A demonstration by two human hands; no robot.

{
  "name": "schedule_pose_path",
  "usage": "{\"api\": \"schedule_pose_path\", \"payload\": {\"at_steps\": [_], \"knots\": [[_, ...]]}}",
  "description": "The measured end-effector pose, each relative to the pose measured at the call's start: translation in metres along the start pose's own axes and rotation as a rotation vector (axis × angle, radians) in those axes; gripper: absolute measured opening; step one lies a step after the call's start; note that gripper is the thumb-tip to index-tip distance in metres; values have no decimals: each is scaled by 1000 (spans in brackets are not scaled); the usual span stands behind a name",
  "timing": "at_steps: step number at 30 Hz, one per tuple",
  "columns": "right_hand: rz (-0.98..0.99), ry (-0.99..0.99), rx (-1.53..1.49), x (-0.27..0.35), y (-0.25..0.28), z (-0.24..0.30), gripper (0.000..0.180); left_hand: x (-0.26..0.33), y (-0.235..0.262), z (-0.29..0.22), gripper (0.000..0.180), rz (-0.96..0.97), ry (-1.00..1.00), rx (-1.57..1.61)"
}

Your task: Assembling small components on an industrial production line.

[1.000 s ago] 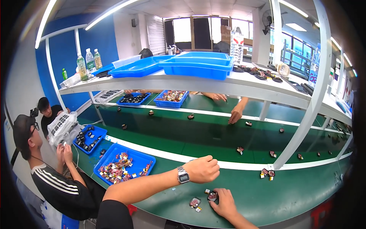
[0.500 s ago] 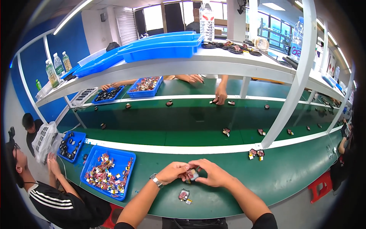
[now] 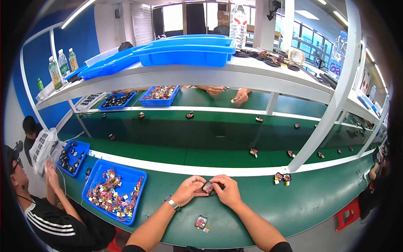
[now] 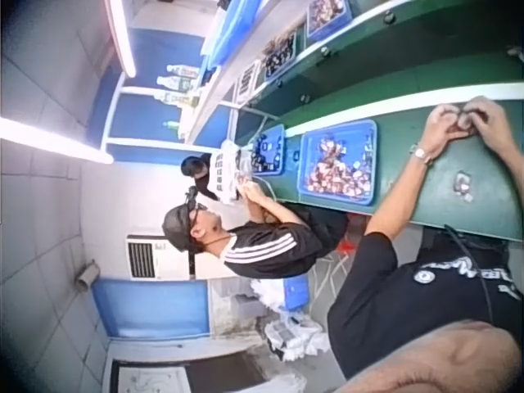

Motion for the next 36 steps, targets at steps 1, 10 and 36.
{"api": "schedule_pose_path", "payload": {"at_steps": [1, 10, 36], "knots": [[28, 34, 15, -1, -1, 1, 17, 0, 0, 0, 24, -4, 3, 8], [281, 261, 158, -3, 7, 24, 26, 5, 0, 0, 29, -59, -23, -131], [328, 370, 288, 9, 14, 24, 19, 6, -4, 3, 31, -113, -200, -174]]}}
Point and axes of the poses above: each hand's wrist, its own x-axis away from the middle knuckle, its own y-axis out of the back of the hand, z = x × y, the point moved 3 cm from there along -x, towards the middle knuckle, and after that the axes turned 15 degrees about -z, right-handed, at the moved point
